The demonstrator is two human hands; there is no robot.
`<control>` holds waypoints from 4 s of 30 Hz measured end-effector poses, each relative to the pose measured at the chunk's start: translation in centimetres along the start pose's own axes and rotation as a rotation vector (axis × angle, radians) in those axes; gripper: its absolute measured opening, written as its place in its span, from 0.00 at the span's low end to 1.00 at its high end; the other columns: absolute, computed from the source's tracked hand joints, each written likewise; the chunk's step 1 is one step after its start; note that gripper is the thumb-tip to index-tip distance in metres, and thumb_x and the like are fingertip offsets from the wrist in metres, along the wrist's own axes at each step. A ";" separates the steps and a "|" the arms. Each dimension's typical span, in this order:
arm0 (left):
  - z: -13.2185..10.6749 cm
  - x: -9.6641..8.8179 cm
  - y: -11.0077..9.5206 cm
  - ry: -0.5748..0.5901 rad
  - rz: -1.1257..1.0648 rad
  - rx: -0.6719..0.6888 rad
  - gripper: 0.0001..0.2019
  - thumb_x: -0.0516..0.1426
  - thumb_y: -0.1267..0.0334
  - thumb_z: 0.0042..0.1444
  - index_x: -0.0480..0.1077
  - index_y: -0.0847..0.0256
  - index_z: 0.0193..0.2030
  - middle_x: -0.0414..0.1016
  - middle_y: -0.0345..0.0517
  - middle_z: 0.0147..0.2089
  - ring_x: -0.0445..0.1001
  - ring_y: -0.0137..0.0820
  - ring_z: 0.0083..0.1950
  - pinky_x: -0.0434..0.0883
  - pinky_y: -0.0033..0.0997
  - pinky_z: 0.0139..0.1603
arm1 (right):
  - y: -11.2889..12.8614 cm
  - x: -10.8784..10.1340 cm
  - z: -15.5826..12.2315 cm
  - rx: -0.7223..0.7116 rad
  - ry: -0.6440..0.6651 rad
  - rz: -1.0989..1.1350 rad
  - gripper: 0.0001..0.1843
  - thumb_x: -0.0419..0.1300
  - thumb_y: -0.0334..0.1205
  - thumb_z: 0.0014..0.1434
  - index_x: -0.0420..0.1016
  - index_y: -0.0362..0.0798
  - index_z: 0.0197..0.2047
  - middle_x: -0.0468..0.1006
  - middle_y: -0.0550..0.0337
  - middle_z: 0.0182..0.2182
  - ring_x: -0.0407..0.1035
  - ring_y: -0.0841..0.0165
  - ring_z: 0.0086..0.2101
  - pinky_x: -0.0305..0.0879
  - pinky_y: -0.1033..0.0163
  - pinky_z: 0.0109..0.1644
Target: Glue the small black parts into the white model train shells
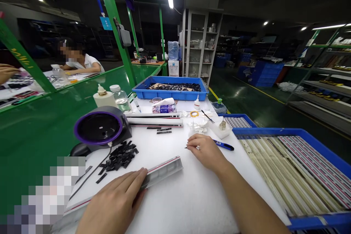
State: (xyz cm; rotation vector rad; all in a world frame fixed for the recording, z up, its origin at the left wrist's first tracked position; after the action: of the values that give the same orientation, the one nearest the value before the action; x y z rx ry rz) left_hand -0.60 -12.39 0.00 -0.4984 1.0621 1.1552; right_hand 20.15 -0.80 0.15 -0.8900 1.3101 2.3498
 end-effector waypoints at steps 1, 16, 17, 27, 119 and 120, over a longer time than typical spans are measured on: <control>-0.2 -0.1 -0.2 -0.030 0.022 -0.006 0.17 0.53 0.57 0.59 0.72 0.58 0.52 0.80 0.49 0.46 0.79 0.43 0.43 0.76 0.41 0.41 | 0.7 -0.3 -0.2 -0.036 -0.017 0.008 0.09 0.60 0.28 0.59 0.81 0.50 0.35 0.77 0.59 0.37 0.71 0.68 0.35 0.64 0.63 0.41; 2.9 3.7 -1.7 0.329 -0.204 -0.164 0.20 0.48 0.62 0.61 0.61 0.55 0.60 0.75 0.48 0.56 0.77 0.41 0.49 0.75 0.42 0.44 | 4.6 3.9 -2.6 -0.352 0.268 -0.331 0.07 0.57 0.28 0.57 0.71 0.48 0.30 0.70 0.64 0.30 0.63 0.72 0.28 0.51 0.65 0.31; 2.9 3.8 -1.6 0.341 -0.216 -0.174 0.20 0.48 0.61 0.62 0.60 0.56 0.60 0.76 0.49 0.53 0.78 0.41 0.47 0.75 0.43 0.43 | 4.5 4.1 -2.6 -0.345 0.284 -0.373 0.07 0.57 0.29 0.58 0.71 0.48 0.30 0.70 0.64 0.30 0.63 0.72 0.28 0.50 0.64 0.31; 4.5 4.2 -4.0 0.284 -0.102 0.131 0.24 0.47 0.73 0.57 0.61 0.57 0.60 0.56 0.58 0.70 0.68 0.43 0.62 0.66 0.49 0.61 | 4.3 3.4 -2.3 -0.285 0.252 -0.257 0.08 0.59 0.27 0.55 0.74 0.49 0.35 0.72 0.63 0.33 0.66 0.70 0.31 0.56 0.65 0.34; 8.8 7.0 -3.5 0.452 -0.281 -0.009 0.16 0.44 0.64 0.64 0.70 0.52 0.51 0.65 0.48 0.59 0.67 0.41 0.53 0.70 0.44 0.48 | 0.5 -0.2 -0.2 0.009 -0.348 0.192 0.25 0.52 0.55 0.66 0.74 0.46 0.26 0.66 0.62 0.16 0.63 0.70 0.20 0.60 0.65 0.26; 8.8 7.0 -3.5 0.456 -0.283 -0.010 0.16 0.44 0.64 0.64 0.70 0.52 0.51 0.65 0.48 0.59 0.67 0.40 0.53 0.69 0.44 0.49 | 0.4 -0.2 -0.2 0.012 -0.348 0.195 0.25 0.52 0.55 0.65 0.73 0.45 0.26 0.66 0.62 0.16 0.63 0.70 0.20 0.60 0.65 0.26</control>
State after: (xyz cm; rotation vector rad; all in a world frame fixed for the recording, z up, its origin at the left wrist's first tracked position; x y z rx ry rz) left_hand 6.38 -3.30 -2.79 -0.9191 1.3240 0.8129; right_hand 20.15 -1.19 0.48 -0.3367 1.3091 2.4936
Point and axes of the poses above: each hand's wrist, its own z-axis towards the middle knuckle, its own x-axis out of the palm, y = z × x, the point moved 9 cm from there along z, towards the middle knuckle
